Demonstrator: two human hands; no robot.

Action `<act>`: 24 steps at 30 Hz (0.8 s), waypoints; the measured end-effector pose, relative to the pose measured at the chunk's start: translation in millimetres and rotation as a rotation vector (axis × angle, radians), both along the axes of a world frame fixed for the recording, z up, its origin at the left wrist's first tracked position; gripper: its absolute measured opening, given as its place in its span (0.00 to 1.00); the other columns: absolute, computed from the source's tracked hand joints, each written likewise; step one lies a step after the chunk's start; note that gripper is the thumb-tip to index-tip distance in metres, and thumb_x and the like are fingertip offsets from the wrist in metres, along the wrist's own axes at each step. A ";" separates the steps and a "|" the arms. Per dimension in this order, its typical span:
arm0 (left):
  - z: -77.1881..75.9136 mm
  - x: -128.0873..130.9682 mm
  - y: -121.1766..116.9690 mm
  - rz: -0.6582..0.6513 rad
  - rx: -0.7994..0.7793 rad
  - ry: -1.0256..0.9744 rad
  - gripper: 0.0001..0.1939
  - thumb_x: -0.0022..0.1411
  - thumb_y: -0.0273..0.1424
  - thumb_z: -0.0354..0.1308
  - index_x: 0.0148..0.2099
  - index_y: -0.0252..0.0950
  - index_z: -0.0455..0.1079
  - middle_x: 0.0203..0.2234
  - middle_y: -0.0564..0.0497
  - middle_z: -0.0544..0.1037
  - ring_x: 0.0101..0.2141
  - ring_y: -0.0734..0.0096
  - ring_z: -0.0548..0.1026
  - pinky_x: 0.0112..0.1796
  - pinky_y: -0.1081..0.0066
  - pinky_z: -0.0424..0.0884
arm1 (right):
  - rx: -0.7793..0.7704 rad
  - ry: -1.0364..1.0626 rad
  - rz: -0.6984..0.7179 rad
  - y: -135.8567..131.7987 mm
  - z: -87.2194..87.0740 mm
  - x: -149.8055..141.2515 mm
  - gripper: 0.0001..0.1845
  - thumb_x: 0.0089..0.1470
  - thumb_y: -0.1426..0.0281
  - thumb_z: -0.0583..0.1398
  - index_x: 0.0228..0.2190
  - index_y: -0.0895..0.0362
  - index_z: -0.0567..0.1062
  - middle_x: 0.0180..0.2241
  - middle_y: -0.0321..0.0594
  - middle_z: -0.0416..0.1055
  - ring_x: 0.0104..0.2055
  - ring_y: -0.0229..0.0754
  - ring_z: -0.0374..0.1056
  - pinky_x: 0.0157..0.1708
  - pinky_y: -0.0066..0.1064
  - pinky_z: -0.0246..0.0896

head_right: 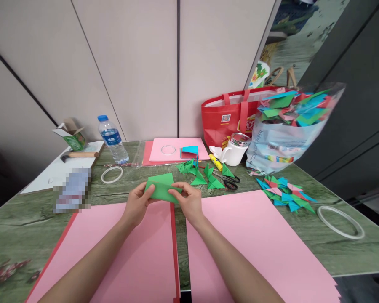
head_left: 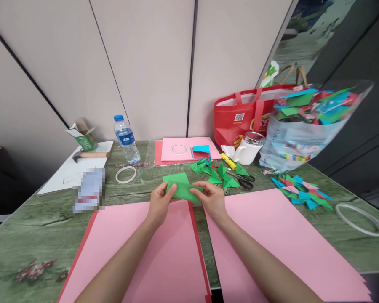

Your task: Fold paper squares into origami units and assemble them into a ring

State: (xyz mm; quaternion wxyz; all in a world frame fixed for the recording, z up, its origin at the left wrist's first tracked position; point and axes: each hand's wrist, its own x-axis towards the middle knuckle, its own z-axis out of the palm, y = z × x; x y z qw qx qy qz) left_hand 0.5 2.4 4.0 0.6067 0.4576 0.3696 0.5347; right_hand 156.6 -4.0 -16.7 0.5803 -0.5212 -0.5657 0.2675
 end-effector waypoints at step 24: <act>-0.9 -1.0 1.0 0.108 0.018 0.096 0.10 0.48 0.32 0.61 0.33 0.32 0.72 0.26 0.51 0.76 0.28 0.71 0.71 0.32 0.69 0.70 | 0.006 -0.034 0.007 -0.5 2.1 -0.7 0.13 0.41 0.61 0.62 0.27 0.57 0.76 0.16 0.31 0.63 0.17 0.32 0.51 0.18 0.25 0.49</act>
